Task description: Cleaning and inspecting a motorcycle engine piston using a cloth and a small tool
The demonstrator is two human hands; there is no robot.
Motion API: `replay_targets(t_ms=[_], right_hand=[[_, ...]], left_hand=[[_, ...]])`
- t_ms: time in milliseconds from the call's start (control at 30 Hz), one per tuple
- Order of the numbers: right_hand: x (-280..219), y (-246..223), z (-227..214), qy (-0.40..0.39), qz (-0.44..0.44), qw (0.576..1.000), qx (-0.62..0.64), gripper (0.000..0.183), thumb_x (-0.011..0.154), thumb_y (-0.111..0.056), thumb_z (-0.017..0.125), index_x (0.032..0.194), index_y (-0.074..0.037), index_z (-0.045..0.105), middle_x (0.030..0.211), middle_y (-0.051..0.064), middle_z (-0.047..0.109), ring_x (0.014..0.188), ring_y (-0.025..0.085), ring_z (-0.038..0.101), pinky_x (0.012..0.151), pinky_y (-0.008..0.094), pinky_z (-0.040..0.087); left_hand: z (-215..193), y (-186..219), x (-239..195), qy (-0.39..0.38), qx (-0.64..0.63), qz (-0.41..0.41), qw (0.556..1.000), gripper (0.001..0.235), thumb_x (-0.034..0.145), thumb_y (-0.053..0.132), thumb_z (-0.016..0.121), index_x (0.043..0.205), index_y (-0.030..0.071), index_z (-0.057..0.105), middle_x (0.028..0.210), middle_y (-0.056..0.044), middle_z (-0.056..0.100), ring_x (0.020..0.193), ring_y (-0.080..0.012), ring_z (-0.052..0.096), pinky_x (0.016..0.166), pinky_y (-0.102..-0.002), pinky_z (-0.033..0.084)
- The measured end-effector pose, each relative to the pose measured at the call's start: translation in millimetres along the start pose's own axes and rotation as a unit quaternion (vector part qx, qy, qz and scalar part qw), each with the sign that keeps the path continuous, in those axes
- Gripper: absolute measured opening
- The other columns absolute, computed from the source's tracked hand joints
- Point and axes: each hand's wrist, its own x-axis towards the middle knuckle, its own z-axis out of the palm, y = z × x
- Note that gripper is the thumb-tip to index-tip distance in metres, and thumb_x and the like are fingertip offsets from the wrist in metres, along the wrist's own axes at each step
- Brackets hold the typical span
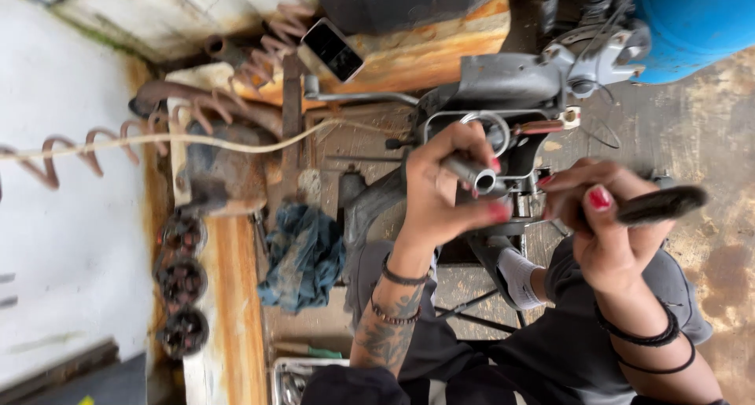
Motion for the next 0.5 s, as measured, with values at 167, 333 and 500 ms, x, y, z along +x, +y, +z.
replay_targets(t_ms=[167, 333, 500], right_hand=[[0.7, 29.2, -10.2, 0.033, -0.074, 0.996, -0.028, 0.036, 0.113, -0.019, 0.047, 0.103, 0.015, 0.054, 0.079, 0.024, 0.056, 0.052, 0.022, 0.049, 0.052, 0.029, 0.033], [-11.2, 52.7, -41.3, 0.006, -0.063, 0.994, -0.088, 0.045, 0.122, -0.025, 0.044, 0.094, 0.009, 0.055, 0.082, 0.018, 0.048, 0.086, 0.028, 0.054, 0.099, 0.038, 0.042], [-19.0, 67.9, -65.9, 0.0, 0.074, 0.993, -0.096, 0.062, 0.118, -0.054, 0.044, 0.126, 0.006, 0.056, 0.094, 0.01, 0.048, 0.071, 0.011, 0.045, 0.065, 0.019, 0.033]], left_hand=[[-10.1, 31.5, 14.8, 0.081, 0.397, 0.143, 0.903, 0.035, 0.09, 0.045, 0.067, 0.081, 0.012, 0.059, 0.072, 0.0, 0.059, 0.063, -0.0136, 0.055, 0.063, -0.028, 0.047], [-77.4, 47.5, -49.0, 0.16, 0.504, 0.064, 0.847, 0.027, 0.094, 0.033, 0.071, 0.097, 0.01, 0.058, 0.077, 0.0, 0.061, 0.063, -0.0086, 0.055, 0.056, -0.02, 0.047], [-168.6, 62.0, -156.4, 0.199, 0.772, -0.206, 0.568, 0.069, 0.084, 0.053, 0.083, 0.118, -0.002, 0.058, 0.1, -0.014, 0.069, 0.08, -0.0218, 0.068, 0.067, -0.03, 0.061]])
